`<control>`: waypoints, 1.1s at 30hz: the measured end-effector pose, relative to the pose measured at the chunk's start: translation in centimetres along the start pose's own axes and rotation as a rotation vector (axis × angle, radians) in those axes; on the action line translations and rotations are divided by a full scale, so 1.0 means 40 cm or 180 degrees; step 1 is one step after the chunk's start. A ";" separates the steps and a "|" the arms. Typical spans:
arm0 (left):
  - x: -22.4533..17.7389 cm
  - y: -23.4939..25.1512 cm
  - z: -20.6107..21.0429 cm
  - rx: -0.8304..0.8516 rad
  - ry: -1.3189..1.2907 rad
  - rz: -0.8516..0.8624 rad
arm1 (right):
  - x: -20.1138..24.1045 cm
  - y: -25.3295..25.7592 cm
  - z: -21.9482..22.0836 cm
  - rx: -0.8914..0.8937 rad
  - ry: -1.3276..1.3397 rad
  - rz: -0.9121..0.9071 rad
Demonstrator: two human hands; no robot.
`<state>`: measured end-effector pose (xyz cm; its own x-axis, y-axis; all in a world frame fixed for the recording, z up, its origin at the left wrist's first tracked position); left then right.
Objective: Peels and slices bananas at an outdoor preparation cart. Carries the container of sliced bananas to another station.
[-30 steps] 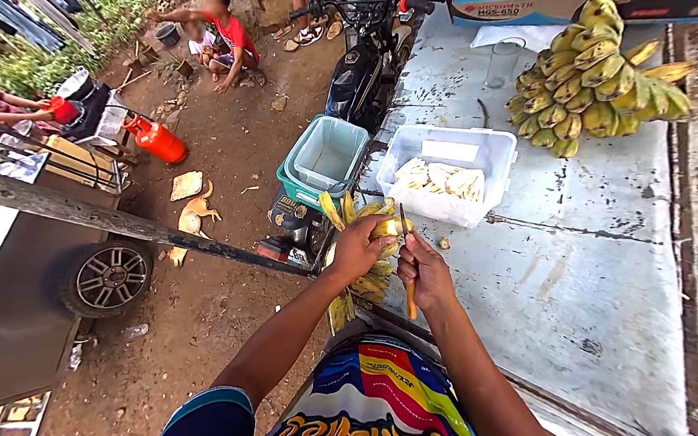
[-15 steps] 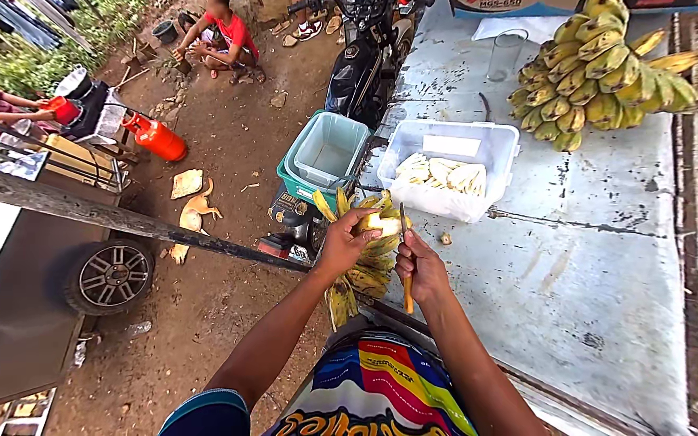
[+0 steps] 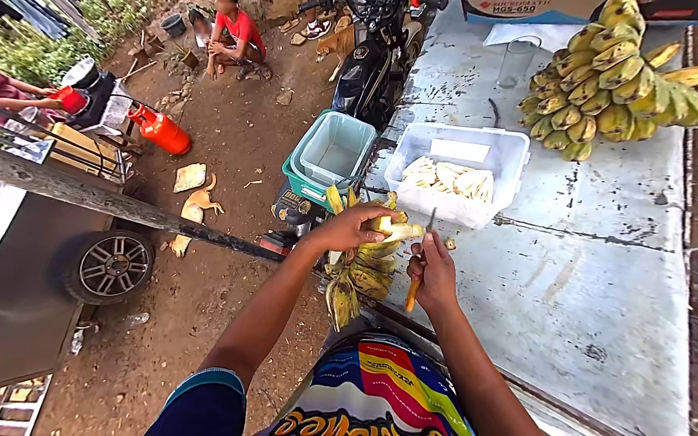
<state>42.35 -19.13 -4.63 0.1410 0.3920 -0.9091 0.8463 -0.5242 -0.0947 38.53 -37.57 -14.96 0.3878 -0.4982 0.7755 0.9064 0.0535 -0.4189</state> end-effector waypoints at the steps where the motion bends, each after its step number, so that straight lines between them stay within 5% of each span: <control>1: -0.005 0.013 -0.003 0.0290 -0.0002 -0.0042 | 0.013 -0.005 0.006 0.0087 -0.0118 -0.0217; 7: -0.028 0.081 -0.019 0.1142 -0.0276 -0.0208 | 0.016 -0.023 0.052 0.0743 -0.1260 -0.0270; 21: 0.001 0.123 -0.006 -0.0084 0.0970 -0.0146 | 0.017 0.027 0.094 0.0592 -0.1699 -0.0096; 27: 0.054 0.112 -0.033 -0.0101 0.0214 -0.0271 | 0.004 0.036 0.091 0.0242 -0.1595 -0.0014; 33: 0.117 0.067 -0.077 -0.0861 -0.0456 -0.0898 | -0.018 0.021 0.083 0.0143 -0.1478 -0.0110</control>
<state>46.85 -16.38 -7.88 -0.1725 0.3727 -0.9118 0.9487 -0.1861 -0.2556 39.56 -34.31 -14.31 0.3819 -0.0608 0.9222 0.9225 0.0861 -0.3763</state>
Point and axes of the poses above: each hand's wrist, its own y-axis towards the middle knuckle, its own z-axis out of the palm, x = y × z, the point moved 6 cm from there along y, towards the middle knuckle, and after that the axes turned 6 degrees about -y, right-handed, at the moved point
